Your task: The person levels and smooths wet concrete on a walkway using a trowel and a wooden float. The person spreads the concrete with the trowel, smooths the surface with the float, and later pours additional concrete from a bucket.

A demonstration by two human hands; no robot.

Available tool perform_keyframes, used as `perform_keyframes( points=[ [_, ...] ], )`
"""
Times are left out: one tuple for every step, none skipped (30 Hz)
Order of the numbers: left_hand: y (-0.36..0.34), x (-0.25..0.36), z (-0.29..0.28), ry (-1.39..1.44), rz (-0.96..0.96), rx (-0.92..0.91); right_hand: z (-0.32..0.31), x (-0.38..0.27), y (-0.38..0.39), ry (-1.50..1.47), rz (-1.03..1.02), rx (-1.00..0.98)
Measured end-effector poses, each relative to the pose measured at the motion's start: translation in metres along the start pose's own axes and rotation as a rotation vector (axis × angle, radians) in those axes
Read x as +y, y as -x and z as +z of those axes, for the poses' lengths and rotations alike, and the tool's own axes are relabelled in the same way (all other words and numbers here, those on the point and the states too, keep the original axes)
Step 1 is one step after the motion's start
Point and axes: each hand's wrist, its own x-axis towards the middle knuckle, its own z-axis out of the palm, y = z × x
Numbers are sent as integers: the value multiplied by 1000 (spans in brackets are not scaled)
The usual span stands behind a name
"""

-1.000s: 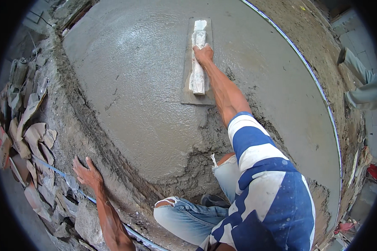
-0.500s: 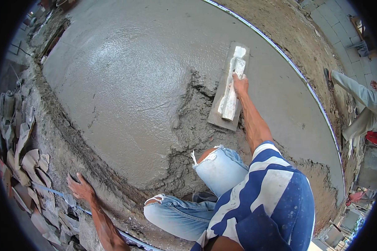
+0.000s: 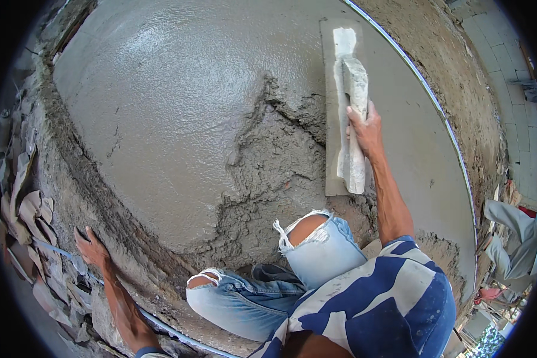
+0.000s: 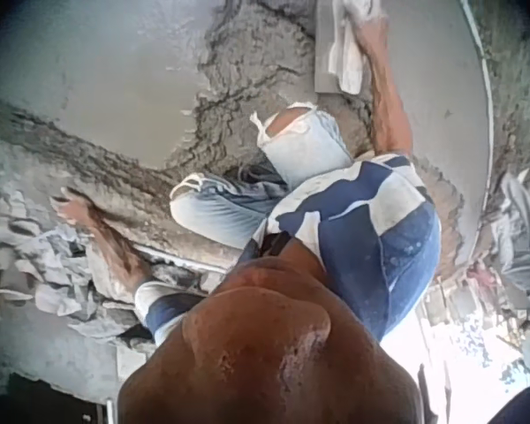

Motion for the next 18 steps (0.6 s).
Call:
perform_keyframes(
  points=[
    [1, 0, -1, -3, 0, 15, 21, -13, 2, 18, -42, -103],
    [1, -2, -2, -26, -9, 14, 47, -22, 6, 26, -58, -226],
    [-1, -8, -6, -54, -14, 16, 81, -26, 12, 27, -50, -338],
    [-3, -30, -17, -50, -52, -45, 110, -52, 26, -7, -13, -536],
    [0, -21, -17, -13, -167, -48, 138, -48, 35, -97, -106, -558],
    [2, -7, -11, 47, -278, -51, 168, -37, 43, -143, -320, -473],
    [0, -14, -16, -17, -329, -74, 188, -49, 57, -183, -296, -522],
    [16, -14, -18, -23, -249, 42, 208, -57, 70, -218, -265, -568],
    [42, 13, -24, 156, -71, 108, 216, -58, 77, -216, -233, -600],
    [83, 84, -52, 296, -29, 51, 218, -53, 82, -210, -190, -626],
    [105, 99, -84, 568, -12, -36, 221, -72, 100, -334, -129, -726],
    [132, 120, -110, 763, 42, -94, 224, -87, 113, -322, -113, -791],
    [157, 142, -128, 745, 123, -186, 226, -99, 126, -304, -96, -855],
    [180, 166, -139, 727, 193, -293, 228, -101, 134, -317, -44, -923],
    [202, 199, -144, 652, 284, -375, 231, -99, 139, -318, 12, -987],
    [215, 230, -146, 579, 380, -453, 233, -95, 144, -318, 24, -987],
    [220, 249, -146, 498, 387, -526, 237, -93, 152, -351, 88, -972],
    [225, 260, -142, 419, 393, -595, 239, -93, 159, -383, 148, -957]
  ],
)
